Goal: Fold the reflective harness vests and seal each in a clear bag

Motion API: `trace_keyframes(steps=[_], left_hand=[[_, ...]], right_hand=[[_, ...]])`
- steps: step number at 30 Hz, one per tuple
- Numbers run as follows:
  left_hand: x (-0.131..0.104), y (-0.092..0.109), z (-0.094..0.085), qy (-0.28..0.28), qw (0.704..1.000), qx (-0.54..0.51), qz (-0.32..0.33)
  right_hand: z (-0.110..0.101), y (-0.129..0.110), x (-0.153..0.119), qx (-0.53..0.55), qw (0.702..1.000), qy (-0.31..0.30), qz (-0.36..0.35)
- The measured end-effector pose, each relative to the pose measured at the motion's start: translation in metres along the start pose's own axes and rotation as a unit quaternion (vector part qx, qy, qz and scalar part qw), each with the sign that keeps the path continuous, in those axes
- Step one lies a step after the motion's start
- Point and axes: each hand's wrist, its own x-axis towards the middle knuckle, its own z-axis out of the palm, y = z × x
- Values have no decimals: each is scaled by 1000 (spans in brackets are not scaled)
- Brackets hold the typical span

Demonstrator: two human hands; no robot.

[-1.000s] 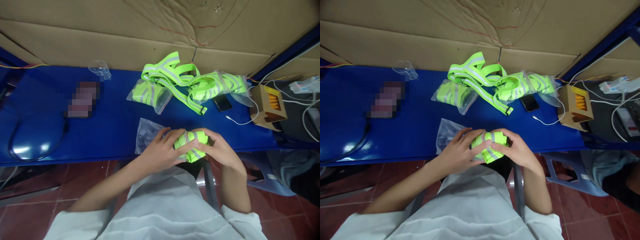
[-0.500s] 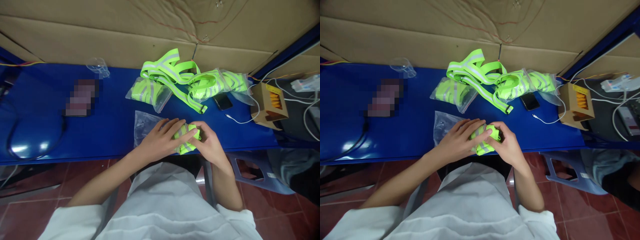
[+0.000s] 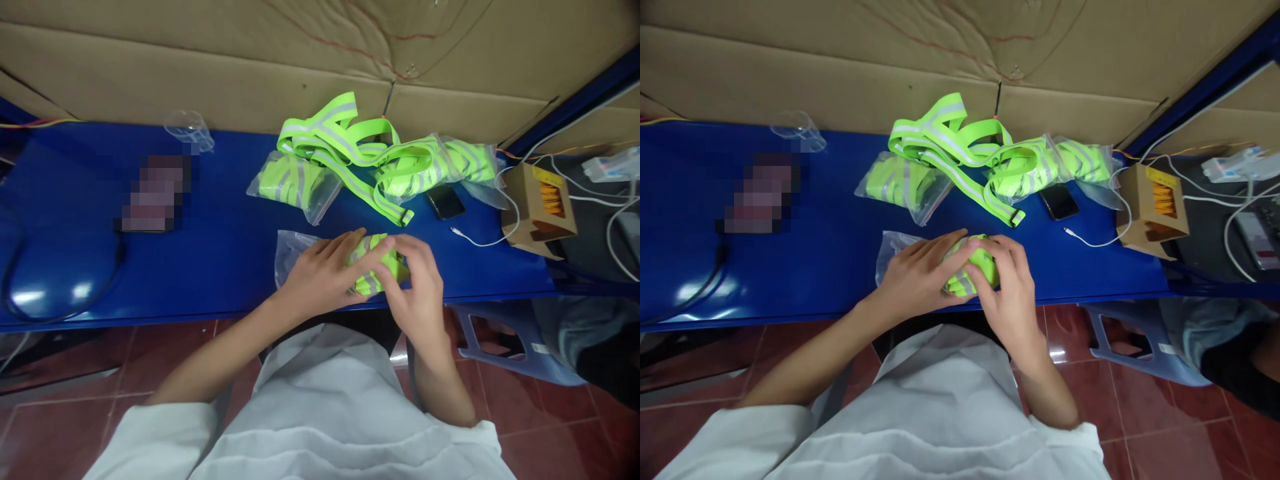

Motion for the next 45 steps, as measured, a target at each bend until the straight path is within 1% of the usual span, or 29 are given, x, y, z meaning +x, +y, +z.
trace_keyframes(steps=[2, 3, 5, 7, 9, 11, 13, 15, 18, 20, 21, 23, 25, 26, 27, 29, 31, 33, 35, 37, 38, 40, 41, 42, 43, 44, 45], left_hand=[[1, 1, 0, -17, 1000, -19, -14], [2, 1, 0, -26, 999, -21, -11], [5, 3, -1, -43, 999, -12, 2], [8, 4, -1, -58, 998, -6, -2], [10, 3, -2, -55, 998, -19, -18], [11, 1, -3, -36, 997, -55, -35], [12, 1, -5, -8, 995, -92, -48], [12, 2, -8, 1, 992, -116, -47], [13, 5, -14, 5, 994, -109, -3], [13, 6, -18, -5, 995, -96, 23], [12, 5, -20, -11, 995, -99, 26], [9, 1, -23, -20, 992, -125, 11], [7, -3, -24, -10, 987, -158, -8], [5, -4, -24, -3, 985, -170, -10], [4, -6, -23, -1, 984, -175, -7], [4, -7, -22, -7, 985, -173, 8], [4, -8, -21, -14, 987, -158, 18], [5, -9, -21, -22, 989, -145, 21], [6, -13, -22, -30, 989, -145, 15], [5, -18, -25, -28, 987, -160, -12], [5, -21, -27, -16, 984, -177, -33], [4, -27, -35, 30, 973, -219, -71], [5, -30, -41, 54, 968, -234, -78], [5, -33, -48, 59, 966, -242, -74], [6, -37, -56, 48, 966, -248, -59], [7, -40, -65, 18, 966, -253, -43], [9, -45, -74, -26, 965, -260, -27]], right_hand=[[0, 2, -2, 3, 998, -65, 3], [1, 2, -3, -6, 997, -81, 12], [4, -1, -7, -30, 996, -77, 42], [7, -6, -12, -15, 995, -65, 69], [7, -10, -16, 39, 993, -64, 91], [5, -15, -22, 65, 992, -55, 98], [4, -21, -27, 45, 994, -53, 86], [5, -28, -31, 24, 994, -87, 63], [7, -37, -31, 11, 987, -155, 34], [5, -38, -27, 6, 983, -183, 0], [2, -37, -25, 7, 983, -184, -18], [-5, -34, -20, 15, 986, -160, -38], [-10, -30, -15, 25, 990, -133, -49], [-10, -29, -13, 32, 987, -143, -61], [-10, -27, -11, 39, 982, -171, -76], [-6, -25, -5, 46, 962, -249, -102], [0, -23, 3, 53, 944, -309, -108], [6, -22, 12, 71, 932, -338, -106], [10, -21, 19, 91, 925, -352, -112], [12, -21, 23, 102, 926, -340, -132], [12, -21, 25, 102, 932, -314, -148], [9, -19, 26, 89, 950, -235, -185], [6, -18, 28, 77, 956, -197, -202], [2, -16, 31, 66, 959, -173, -214], [-2, -13, 35, 61, 959, -168, -221], [-6, -10, 40, 65, 956, -179, -223], [-11, -7, 47, 81, 951, -199, -223]])
